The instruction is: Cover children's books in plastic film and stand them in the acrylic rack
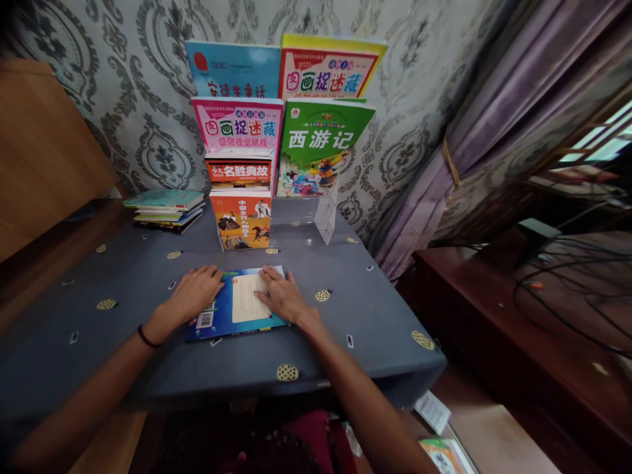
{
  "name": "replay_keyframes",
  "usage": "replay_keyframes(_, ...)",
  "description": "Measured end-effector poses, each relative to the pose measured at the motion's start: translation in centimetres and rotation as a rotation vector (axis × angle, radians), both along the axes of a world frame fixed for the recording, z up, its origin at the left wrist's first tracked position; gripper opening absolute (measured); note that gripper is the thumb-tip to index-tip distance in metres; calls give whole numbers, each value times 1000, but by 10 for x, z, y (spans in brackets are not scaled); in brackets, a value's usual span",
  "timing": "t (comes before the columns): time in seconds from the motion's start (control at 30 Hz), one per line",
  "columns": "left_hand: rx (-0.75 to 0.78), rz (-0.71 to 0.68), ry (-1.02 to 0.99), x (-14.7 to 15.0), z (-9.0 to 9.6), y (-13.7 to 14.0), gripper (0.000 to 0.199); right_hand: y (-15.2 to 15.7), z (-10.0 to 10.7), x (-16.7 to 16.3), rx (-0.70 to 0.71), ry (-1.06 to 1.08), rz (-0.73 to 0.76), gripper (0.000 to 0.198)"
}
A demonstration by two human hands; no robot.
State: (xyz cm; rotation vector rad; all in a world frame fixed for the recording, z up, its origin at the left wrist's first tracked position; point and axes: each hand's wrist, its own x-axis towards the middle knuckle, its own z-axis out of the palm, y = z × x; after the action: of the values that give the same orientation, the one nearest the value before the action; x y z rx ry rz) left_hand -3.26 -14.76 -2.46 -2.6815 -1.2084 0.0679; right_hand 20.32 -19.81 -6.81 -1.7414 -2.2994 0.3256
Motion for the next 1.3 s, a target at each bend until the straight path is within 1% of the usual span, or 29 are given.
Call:
replay_keyframes(0.07,12,-45,-35,10,-6,0,27,-1,0,-1,6,0,2,57)
replay_keyframes(0.2,19,-132,-118,24,-24,5,30,-3,3,-2,9,-7,-7,56)
replay_keyframes(0.3,20,-159,-231,25,-37,11,34,-4,4,1,7,8,-1,56)
replay_keyframes(0.4,-4,-178,-347,21,-46,17,35,-4,2,7,15,39,-18,59)
replay_keyframes(0.53,-6,-180,-396,18,-52,20,35,-3,-3,15,42,79,-80,68)
replay_keyframes(0.63,-13,-183,-411,18,-52,20,35,-3,-5,18,34,103,-86,70)
replay_keyframes(0.77,-21,-187,-432,18,-53,21,34,-2,-8,22,8,150,-73,68)
replay_keyframes(0.87,-22,-182,-432,18,-54,22,33,-6,-11,29,9,214,-45,60)
replay_keyframes(1.0,-13,-189,-443,17,-55,21,33,-26,-11,39,52,329,12,44)
replay_keyframes(1.13,-20,-181,-430,18,-55,20,33,-60,-9,43,52,425,10,32)
replay_keyframes(1.23,-40,-172,-429,18,-54,20,35,-85,-6,42,63,436,-9,28)
replay_keyframes(1.3,-45,-173,-433,18,-54,19,35,-95,-2,40,59,415,-14,28)
